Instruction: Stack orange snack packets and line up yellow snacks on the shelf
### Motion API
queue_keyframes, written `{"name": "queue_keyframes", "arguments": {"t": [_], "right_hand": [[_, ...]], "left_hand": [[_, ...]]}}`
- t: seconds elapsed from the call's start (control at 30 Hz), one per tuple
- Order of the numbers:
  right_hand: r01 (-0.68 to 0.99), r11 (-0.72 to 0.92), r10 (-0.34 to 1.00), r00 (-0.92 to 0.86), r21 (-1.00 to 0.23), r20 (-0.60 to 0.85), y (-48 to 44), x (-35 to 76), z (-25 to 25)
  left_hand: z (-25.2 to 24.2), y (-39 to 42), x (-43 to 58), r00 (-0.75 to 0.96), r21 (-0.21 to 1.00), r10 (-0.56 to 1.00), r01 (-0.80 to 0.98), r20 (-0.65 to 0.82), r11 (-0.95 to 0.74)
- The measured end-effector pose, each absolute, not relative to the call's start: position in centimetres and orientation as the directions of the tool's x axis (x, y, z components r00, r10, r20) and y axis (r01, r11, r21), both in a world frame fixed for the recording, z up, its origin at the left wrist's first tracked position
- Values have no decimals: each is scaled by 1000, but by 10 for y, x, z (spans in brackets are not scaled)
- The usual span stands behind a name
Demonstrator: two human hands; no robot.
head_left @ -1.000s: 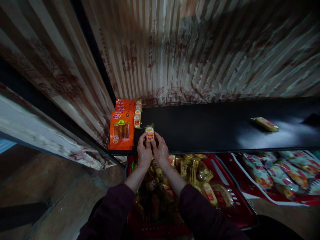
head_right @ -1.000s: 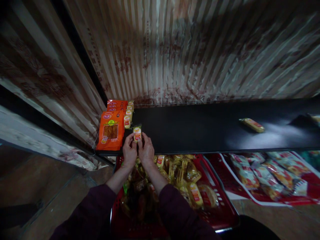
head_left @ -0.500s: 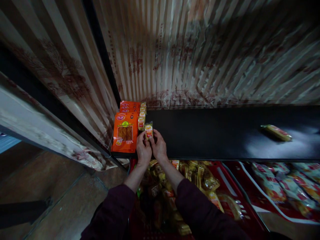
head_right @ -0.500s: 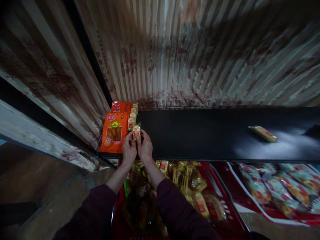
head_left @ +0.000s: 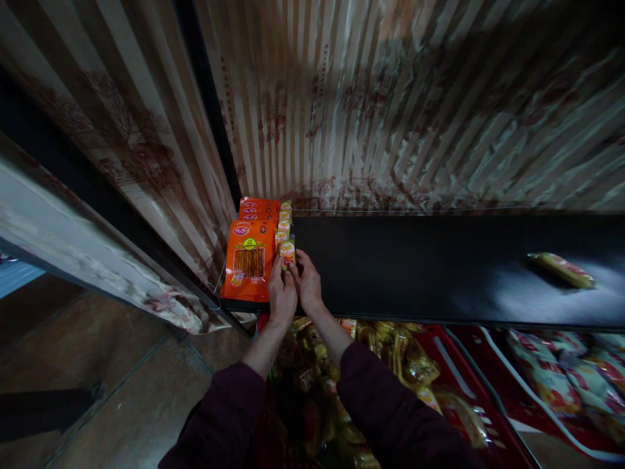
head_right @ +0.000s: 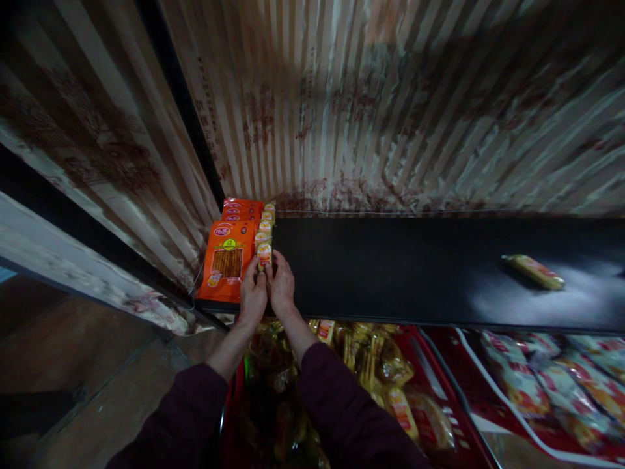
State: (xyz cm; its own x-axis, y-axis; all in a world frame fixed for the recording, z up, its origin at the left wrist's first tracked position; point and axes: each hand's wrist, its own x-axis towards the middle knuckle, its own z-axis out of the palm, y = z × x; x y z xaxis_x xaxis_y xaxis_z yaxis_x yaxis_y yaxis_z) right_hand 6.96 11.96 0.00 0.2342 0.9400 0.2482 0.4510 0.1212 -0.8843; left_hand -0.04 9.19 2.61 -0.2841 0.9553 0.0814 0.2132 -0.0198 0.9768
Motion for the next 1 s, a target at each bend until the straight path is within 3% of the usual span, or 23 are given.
{"name": "queue_keyframes", "arguments": {"t": [0.67,1.0], "right_hand": [[383,124,972,139,-916,190,130,69,-11],[491,99,968,153,-865,198,129,65,-7]], "left_hand": [[25,94,3,-250,950,959,309,132,-50],[17,99,2,-241,958,965,286,105,-33]]}}
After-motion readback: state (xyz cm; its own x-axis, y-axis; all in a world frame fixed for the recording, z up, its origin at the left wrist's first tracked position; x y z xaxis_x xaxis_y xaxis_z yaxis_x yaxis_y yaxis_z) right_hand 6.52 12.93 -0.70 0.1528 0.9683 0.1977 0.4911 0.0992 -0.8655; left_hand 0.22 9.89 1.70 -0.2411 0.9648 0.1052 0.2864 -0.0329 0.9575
